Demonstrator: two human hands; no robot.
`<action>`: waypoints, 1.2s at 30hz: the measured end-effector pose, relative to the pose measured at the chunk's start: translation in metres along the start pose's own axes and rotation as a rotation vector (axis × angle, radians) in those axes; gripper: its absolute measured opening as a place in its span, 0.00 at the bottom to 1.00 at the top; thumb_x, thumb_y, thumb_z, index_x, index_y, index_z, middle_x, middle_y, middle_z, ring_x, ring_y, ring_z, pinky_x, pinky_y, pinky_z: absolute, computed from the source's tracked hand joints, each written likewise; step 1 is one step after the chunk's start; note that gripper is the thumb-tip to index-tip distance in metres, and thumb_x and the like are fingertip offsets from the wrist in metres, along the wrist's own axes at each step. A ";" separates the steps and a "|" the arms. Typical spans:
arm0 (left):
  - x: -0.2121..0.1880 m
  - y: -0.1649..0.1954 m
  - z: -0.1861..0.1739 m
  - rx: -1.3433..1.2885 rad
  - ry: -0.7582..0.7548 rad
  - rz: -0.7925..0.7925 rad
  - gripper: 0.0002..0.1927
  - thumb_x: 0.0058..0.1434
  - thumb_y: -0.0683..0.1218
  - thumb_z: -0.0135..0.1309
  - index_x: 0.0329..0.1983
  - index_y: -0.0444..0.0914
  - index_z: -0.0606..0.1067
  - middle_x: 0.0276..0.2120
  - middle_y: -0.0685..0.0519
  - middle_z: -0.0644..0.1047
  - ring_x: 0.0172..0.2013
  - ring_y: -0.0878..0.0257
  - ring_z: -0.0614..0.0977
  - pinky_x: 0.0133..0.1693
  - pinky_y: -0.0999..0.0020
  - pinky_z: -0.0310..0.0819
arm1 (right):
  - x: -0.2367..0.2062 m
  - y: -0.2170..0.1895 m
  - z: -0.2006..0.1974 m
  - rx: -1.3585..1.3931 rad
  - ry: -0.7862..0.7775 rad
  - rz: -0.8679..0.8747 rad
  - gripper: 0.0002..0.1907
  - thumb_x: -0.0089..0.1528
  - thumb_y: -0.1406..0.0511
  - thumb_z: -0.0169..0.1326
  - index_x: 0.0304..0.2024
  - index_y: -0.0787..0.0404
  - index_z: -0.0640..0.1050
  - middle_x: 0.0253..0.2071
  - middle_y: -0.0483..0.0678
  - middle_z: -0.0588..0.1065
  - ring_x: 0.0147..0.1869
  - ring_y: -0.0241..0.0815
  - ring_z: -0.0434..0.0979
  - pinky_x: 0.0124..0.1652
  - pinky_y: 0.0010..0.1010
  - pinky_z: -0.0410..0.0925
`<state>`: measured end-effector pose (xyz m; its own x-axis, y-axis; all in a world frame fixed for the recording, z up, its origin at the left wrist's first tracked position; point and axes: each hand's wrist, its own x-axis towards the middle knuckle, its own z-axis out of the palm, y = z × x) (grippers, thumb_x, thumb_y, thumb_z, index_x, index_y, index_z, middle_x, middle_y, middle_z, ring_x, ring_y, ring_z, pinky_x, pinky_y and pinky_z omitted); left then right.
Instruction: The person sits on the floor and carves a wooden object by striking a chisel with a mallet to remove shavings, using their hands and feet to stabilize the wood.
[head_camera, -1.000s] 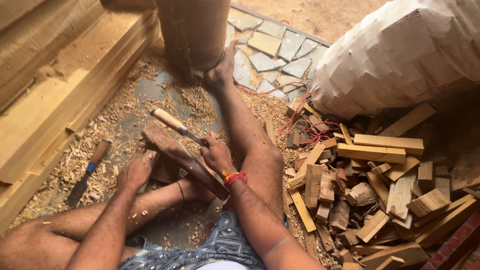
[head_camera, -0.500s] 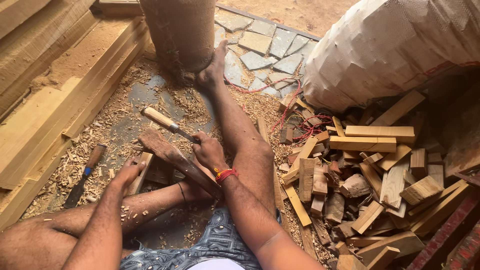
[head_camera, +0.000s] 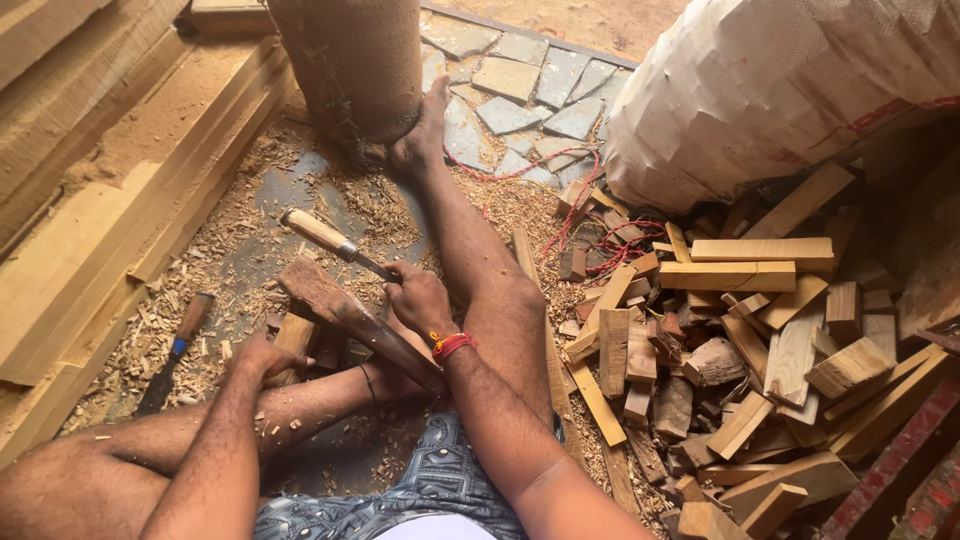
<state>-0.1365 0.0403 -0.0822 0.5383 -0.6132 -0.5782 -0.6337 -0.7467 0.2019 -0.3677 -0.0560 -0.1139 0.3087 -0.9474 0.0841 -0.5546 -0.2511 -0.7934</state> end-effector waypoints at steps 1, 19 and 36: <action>0.001 -0.001 -0.001 -0.062 -0.016 0.049 0.71 0.32 0.60 0.84 0.75 0.36 0.57 0.67 0.39 0.70 0.65 0.43 0.73 0.68 0.45 0.62 | 0.000 0.000 -0.001 0.000 0.013 -0.014 0.17 0.61 0.60 0.57 0.53 0.49 0.81 0.43 0.52 0.82 0.47 0.52 0.83 0.47 0.43 0.73; -0.017 0.002 -0.001 0.232 0.108 0.045 0.33 0.53 0.51 0.72 0.59 0.33 0.75 0.51 0.43 0.79 0.49 0.51 0.84 0.53 0.53 0.80 | -0.003 -0.009 -0.008 -0.009 -0.031 0.056 0.16 0.62 0.61 0.55 0.54 0.46 0.80 0.40 0.51 0.82 0.42 0.50 0.83 0.44 0.42 0.74; 0.013 -0.032 -0.001 0.402 0.146 0.088 0.17 0.61 0.54 0.63 0.45 0.38 0.80 0.42 0.45 0.82 0.42 0.54 0.85 0.42 0.56 0.80 | -0.005 -0.012 0.014 0.086 0.072 -0.132 0.17 0.60 0.66 0.60 0.52 0.56 0.80 0.37 0.52 0.83 0.40 0.45 0.86 0.42 0.35 0.75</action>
<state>-0.1090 0.0562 -0.0954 0.5273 -0.7213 -0.4492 -0.8310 -0.5480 -0.0956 -0.3518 -0.0458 -0.1132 0.3164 -0.9198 0.2321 -0.4435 -0.3597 -0.8209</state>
